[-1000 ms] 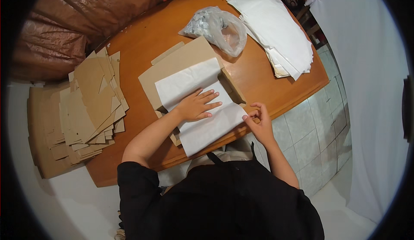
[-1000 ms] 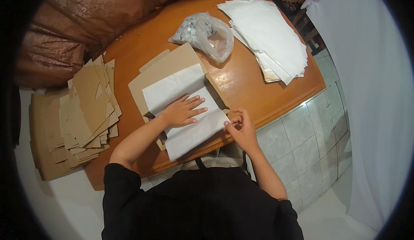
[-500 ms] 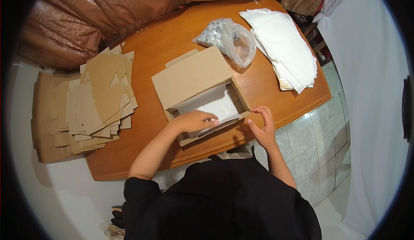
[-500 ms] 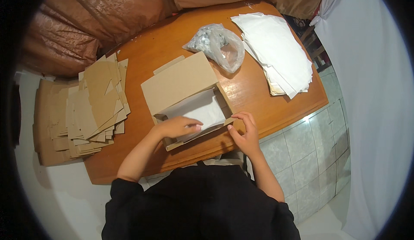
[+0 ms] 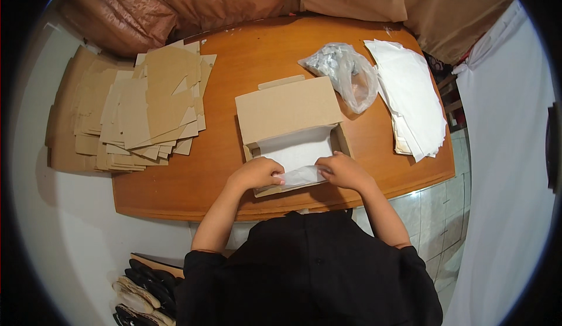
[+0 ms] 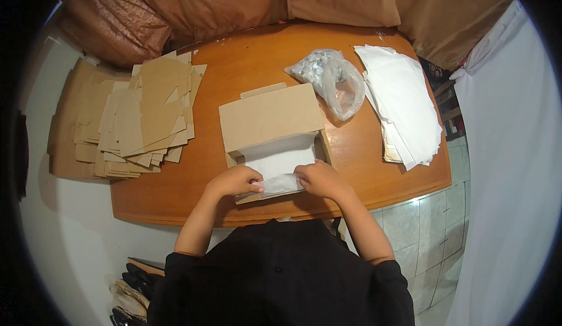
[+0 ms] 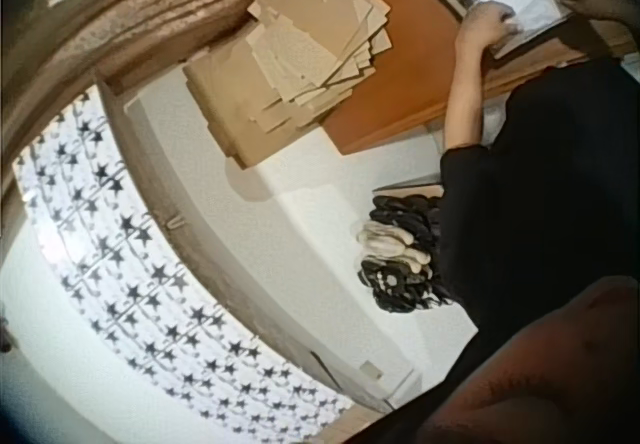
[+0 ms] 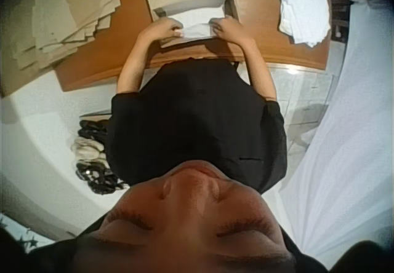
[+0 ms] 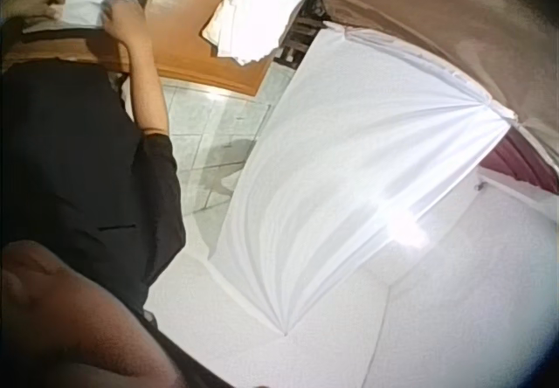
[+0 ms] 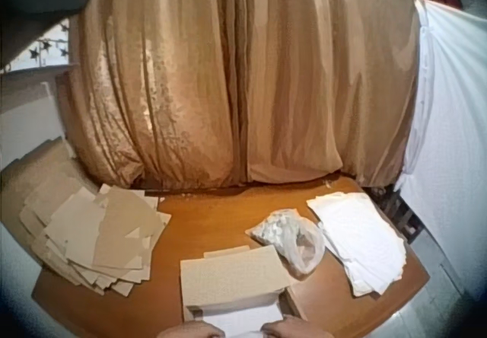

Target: Assembling cardboard boxes and lining them with paper in a shoe manufacturing environment.

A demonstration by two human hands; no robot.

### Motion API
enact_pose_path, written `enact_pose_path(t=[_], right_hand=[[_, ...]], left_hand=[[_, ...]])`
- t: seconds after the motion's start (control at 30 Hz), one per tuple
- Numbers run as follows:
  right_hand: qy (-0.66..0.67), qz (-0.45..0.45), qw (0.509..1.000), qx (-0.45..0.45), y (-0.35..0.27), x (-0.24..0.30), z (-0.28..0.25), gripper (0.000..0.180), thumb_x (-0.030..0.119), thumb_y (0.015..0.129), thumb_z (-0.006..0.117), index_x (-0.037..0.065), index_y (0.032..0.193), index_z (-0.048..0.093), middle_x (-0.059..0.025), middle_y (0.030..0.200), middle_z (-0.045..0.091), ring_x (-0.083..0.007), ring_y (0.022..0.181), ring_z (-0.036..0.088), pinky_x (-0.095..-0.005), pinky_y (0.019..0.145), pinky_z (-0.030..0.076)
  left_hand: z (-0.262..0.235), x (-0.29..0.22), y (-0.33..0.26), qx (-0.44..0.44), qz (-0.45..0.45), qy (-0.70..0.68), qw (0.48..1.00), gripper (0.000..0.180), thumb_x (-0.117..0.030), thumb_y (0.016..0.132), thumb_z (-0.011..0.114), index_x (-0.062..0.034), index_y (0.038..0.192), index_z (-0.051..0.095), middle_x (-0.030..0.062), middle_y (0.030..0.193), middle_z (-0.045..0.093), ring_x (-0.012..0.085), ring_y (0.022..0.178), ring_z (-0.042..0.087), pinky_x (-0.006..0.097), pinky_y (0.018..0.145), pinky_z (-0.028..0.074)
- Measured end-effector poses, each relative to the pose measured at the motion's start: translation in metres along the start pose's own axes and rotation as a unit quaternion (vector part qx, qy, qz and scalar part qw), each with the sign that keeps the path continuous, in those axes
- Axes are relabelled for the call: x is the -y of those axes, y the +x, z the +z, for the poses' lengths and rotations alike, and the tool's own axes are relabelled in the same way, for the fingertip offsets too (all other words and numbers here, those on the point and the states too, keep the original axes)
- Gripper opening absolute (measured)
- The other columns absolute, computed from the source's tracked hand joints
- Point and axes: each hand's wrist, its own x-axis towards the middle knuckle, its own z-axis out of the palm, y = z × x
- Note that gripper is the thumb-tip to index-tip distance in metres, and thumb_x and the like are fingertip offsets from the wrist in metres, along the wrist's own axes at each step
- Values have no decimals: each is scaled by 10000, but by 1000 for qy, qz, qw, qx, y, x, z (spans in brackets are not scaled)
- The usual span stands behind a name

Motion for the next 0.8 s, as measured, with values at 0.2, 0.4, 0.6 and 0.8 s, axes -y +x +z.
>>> enact_pose_path(t=[0.2,0.4,0.6,0.8], right_hand=[[-103,-4,995,2,7,-13,-7,128,187,786,618,66,798,657,-137,809,632,-312,842,595,-485,1023,327],[-189,-54,967,-162,11,-17,3,108,182,725,690,88,741,640,-45,906,552,-242,1024,497,-575,1059,225],[-221,-22,930,-293,30,-26,18,144,180,693,711,108,769,612,-15,911,513,-217,1040,483,-732,967,149],[-214,57,922,-317,34,-20,32,507,196,671,728,163,1123,503,-64,1216,445,-249,1191,406,-716,964,100]], left_hand=[[1,-2,-23,-78,-33,30,996,258,-298,779,680,-44,821,665,123,682,621,248,720,623,384,772,470],[9,3,-21,-181,-38,196,963,358,-277,756,695,-136,1075,616,75,769,646,225,843,623,555,1083,176],[21,6,-4,-368,34,246,896,695,-239,694,749,-185,1309,430,65,1128,521,216,1062,503,623,1045,181],[-1,-6,13,-503,-13,138,853,630,-218,702,737,-173,1270,469,47,1081,530,222,1038,511,607,1045,190]])
